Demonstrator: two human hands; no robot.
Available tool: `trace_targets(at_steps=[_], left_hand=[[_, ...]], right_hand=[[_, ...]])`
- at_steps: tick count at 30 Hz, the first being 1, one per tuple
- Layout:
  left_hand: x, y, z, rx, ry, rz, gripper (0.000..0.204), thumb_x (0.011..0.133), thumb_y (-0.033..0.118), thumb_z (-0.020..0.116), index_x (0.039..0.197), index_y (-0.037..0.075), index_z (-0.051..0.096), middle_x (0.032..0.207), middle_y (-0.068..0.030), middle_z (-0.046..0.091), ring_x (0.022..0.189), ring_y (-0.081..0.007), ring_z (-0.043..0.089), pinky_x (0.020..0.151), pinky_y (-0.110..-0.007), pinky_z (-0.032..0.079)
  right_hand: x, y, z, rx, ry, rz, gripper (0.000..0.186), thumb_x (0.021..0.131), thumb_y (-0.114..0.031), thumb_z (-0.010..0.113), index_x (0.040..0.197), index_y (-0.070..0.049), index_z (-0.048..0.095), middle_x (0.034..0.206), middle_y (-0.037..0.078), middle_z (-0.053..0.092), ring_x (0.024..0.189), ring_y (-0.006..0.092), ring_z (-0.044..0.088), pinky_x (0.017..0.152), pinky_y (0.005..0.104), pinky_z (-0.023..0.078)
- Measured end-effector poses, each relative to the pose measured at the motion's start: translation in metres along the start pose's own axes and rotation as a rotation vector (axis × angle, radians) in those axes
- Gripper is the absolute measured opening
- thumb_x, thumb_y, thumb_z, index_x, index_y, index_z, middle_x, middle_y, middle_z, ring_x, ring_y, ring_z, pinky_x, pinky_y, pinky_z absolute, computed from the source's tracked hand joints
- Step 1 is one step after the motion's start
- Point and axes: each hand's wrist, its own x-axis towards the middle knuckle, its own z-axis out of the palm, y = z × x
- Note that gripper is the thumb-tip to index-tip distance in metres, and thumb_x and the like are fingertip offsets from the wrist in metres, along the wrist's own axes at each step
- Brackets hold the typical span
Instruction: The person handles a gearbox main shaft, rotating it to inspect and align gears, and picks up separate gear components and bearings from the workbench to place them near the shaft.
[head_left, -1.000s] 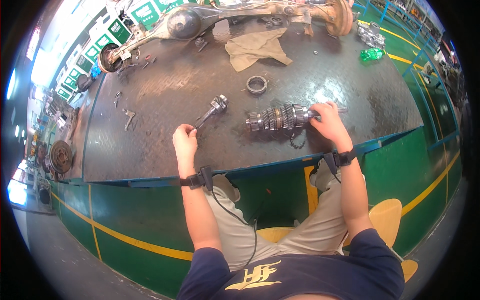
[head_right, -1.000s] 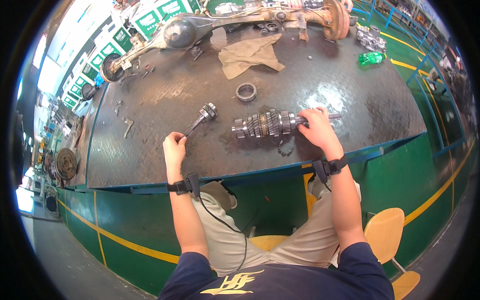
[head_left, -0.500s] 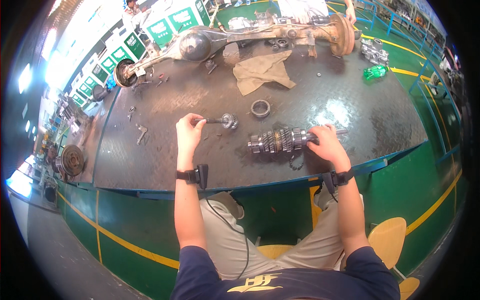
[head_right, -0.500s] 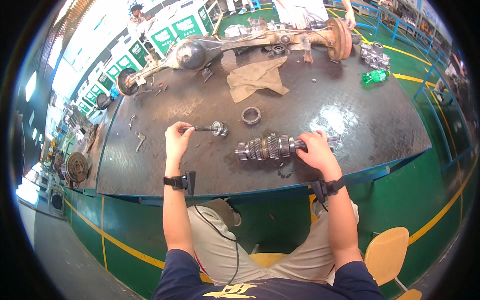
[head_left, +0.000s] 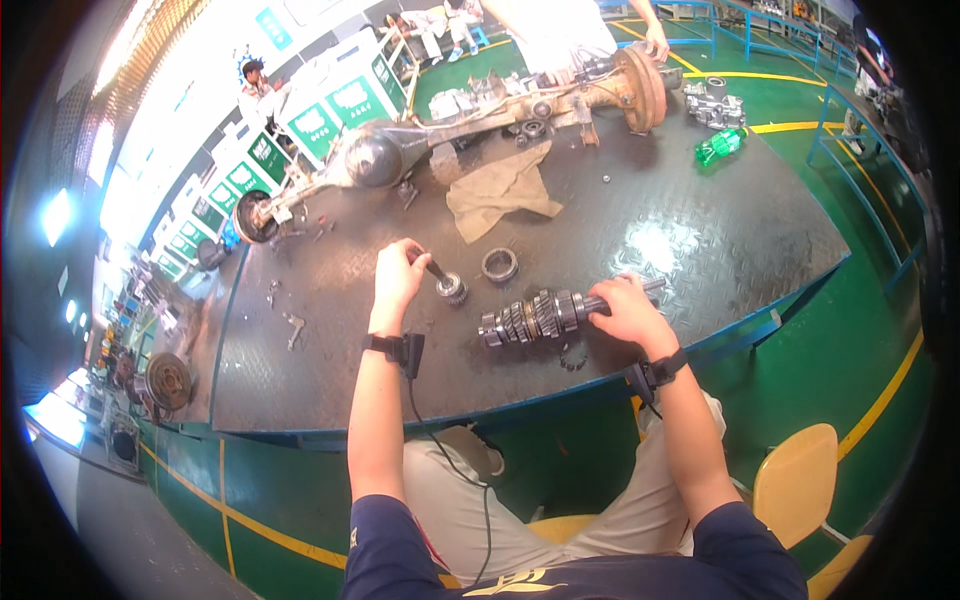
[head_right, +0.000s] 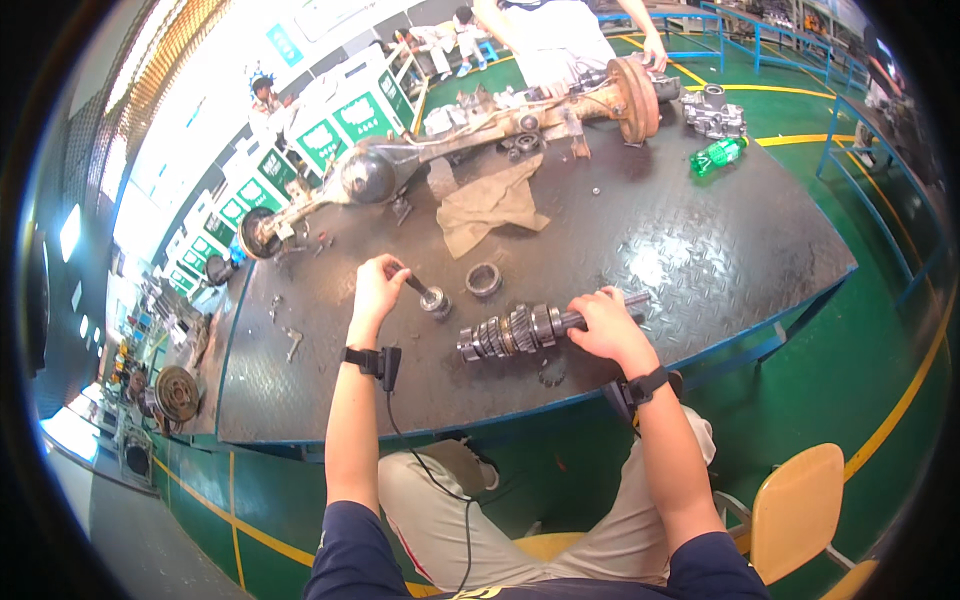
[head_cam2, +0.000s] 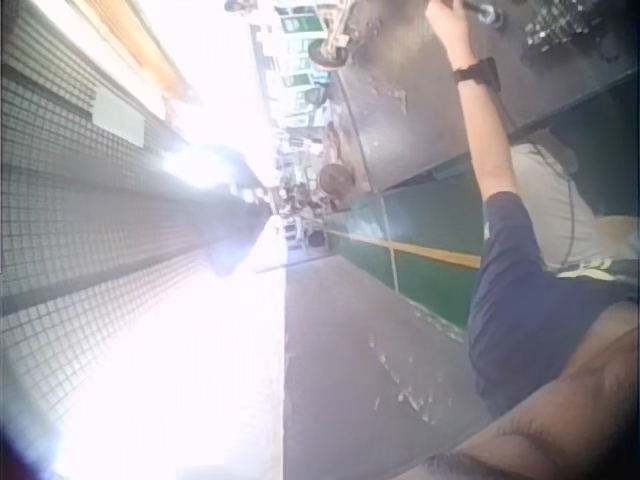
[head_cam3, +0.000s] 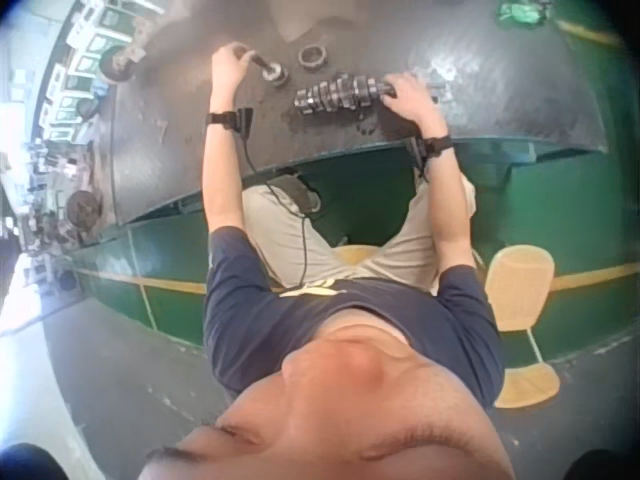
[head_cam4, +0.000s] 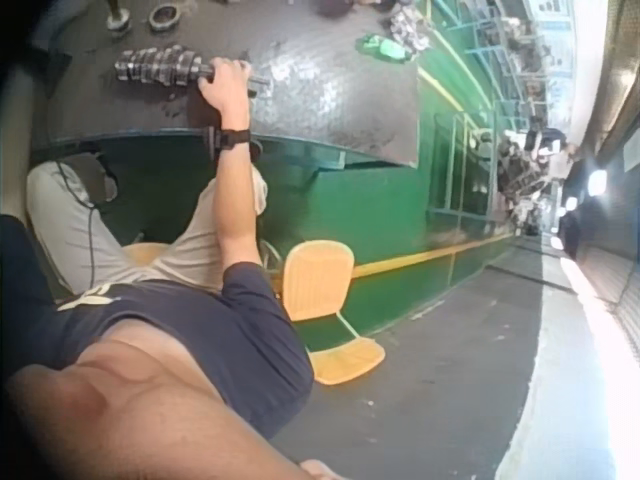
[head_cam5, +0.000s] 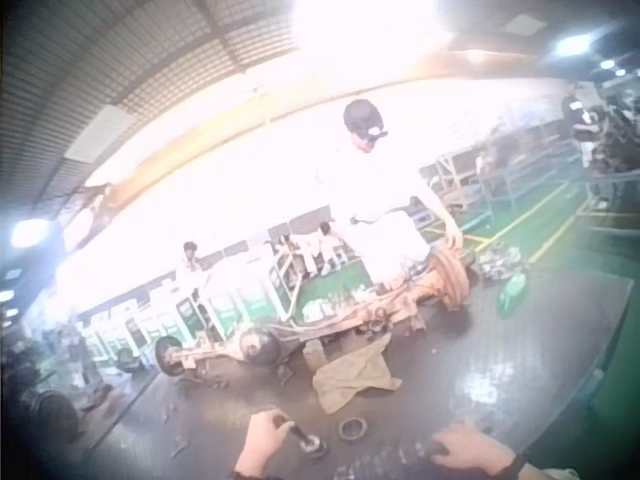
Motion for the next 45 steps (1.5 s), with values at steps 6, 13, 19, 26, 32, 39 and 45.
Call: trace_targets(at_steps=[6, 13, 19, 26, 32, 39, 45], left_hand=[[0.005, 0.001, 0.009, -0.044, -0.044, -0.007, 0.022, 0.084, 0.016, 0.085, 0.098, 0.000, 0.077, 0.074, -0.0127, 0.072, 0.070, -0.0236, 0.071, 0.069, -0.036, 0.056], [-0.076, -0.005, 0.016, 0.073, -0.070, 0.035, 0.068, 0.078, 0.026, 0.088, 0.136, 0.003, 0.060, 0.105, -0.0149, 0.069, 0.103, -0.0337, 0.065, 0.093, -0.047, 0.053], [-0.120, 0.035, 0.022, -0.275, -0.453, 0.061, 0.100, 0.066, 0.019, 0.097, 0.154, 0.008, 0.051, 0.150, -0.0207, 0.058, 0.142, -0.0377, 0.050, 0.120, -0.044, 0.041], [-0.122, 0.029, 0.031, -0.254, -0.474, 0.082, 0.073, 0.070, 0.019, 0.094, 0.137, 0.007, 0.068, 0.135, -0.0187, 0.069, 0.131, -0.0359, 0.061, 0.115, -0.044, 0.046], [-0.129, 0.034, 0.034, -0.321, -0.415, 0.037, 0.066, 0.071, 0.018, 0.093, 0.132, 0.006, 0.071, 0.127, -0.0202, 0.071, 0.121, -0.0359, 0.066, 0.108, -0.043, 0.051], [-0.123, 0.016, 0.018, -0.292, -0.334, 0.007, 0.060, 0.071, 0.015, 0.091, 0.127, 0.005, 0.073, 0.121, -0.0211, 0.071, 0.117, -0.0368, 0.067, 0.103, -0.044, 0.054], [-0.129, -0.017, 0.022, -0.243, -0.131, -0.024, 0.078, 0.072, 0.012, 0.087, 0.144, 0.009, 0.056, 0.121, -0.0151, 0.069, 0.116, -0.0333, 0.064, 0.104, -0.045, 0.052]], right_hand=[[-0.007, 0.003, -0.004, -0.016, 0.004, 0.021, 0.031, 0.082, -0.024, 0.075, 0.107, -0.006, 0.074, 0.106, 0.014, 0.075, 0.111, 0.0320, 0.067, 0.116, 0.0508, 0.033], [0.004, 0.007, 0.003, -0.033, -0.059, 0.070, 0.029, 0.082, -0.025, 0.073, 0.104, -0.006, 0.075, 0.099, 0.013, 0.075, 0.108, 0.0318, 0.068, 0.116, 0.0519, 0.033], [0.010, 0.013, 0.007, -0.028, -0.019, 0.057, 0.027, 0.080, -0.024, 0.074, 0.102, -0.008, 0.076, 0.094, 0.013, 0.075, 0.104, 0.0327, 0.069, 0.116, 0.0526, 0.033], [0.018, 0.006, 0.000, 0.001, -0.086, 0.082, 0.023, 0.078, -0.021, 0.074, 0.097, -0.010, 0.077, 0.091, 0.012, 0.076, 0.101, 0.0316, 0.071, 0.116, 0.0492, 0.034], [0.010, 0.017, 0.007, 0.060, -0.051, 0.072, 0.024, 0.079, -0.023, 0.076, 0.099, -0.009, 0.077, 0.090, 0.012, 0.076, 0.096, 0.0303, 0.071, 0.116, 0.0474, 0.033], [0.029, 0.011, 0.000, 0.002, -0.116, 0.120, 0.025, 0.075, -0.023, 0.076, 0.096, -0.009, 0.076, 0.089, 0.012, 0.076, 0.095, 0.0324, 0.071, 0.113, 0.0467, 0.034], [0.021, 0.009, 0.004, 0.042, -0.059, 0.115, 0.022, 0.076, -0.018, 0.075, 0.096, -0.007, 0.073, 0.089, 0.011, 0.074, 0.095, 0.0302, 0.068, 0.113, 0.0471, 0.034]])
